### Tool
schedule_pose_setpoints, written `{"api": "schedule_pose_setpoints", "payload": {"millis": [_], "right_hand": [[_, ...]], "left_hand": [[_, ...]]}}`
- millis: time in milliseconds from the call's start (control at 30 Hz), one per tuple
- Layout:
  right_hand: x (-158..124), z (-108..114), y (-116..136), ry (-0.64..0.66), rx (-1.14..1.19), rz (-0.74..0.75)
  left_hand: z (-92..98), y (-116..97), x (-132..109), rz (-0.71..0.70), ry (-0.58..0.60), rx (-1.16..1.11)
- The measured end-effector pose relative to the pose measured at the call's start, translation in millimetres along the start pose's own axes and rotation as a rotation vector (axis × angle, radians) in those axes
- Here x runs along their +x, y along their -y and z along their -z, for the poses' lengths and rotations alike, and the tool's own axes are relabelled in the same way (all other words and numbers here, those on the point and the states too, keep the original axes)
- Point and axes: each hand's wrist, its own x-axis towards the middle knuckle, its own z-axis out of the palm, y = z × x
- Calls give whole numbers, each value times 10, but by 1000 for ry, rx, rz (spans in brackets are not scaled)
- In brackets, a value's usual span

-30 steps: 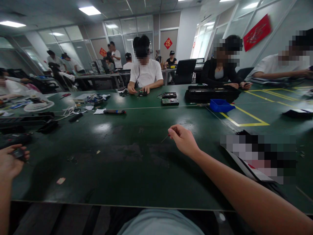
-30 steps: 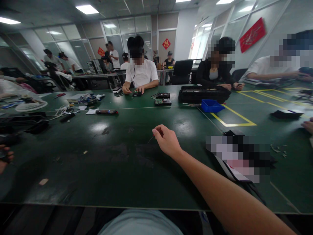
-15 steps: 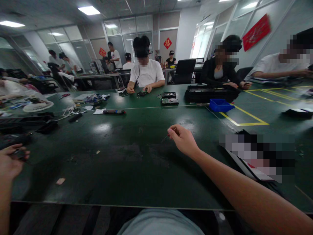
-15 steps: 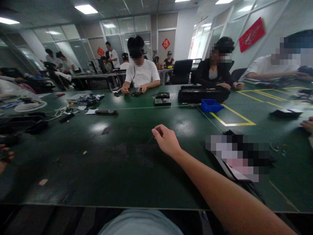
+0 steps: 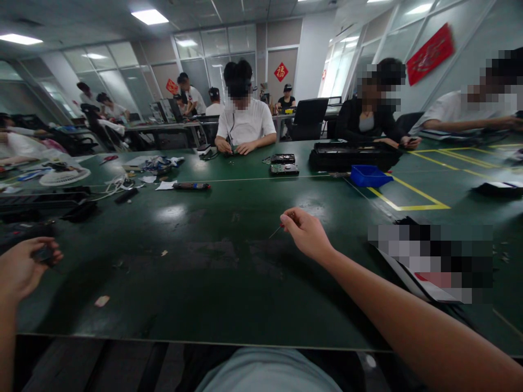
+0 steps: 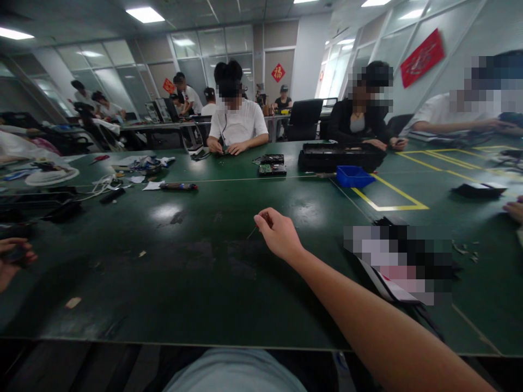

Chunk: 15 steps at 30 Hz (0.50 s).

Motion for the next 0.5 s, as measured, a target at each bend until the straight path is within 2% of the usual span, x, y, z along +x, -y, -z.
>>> {"api": "schedule_pose_setpoints", "payload": {"millis": [200, 500], "right_hand": [[1, 1, -3, 2, 0, 0], [13, -11, 4, 3, 1, -2]], "left_hand": [[4, 62, 9, -45, 30, -88], [-9, 15, 8, 48, -78, -292]]}}
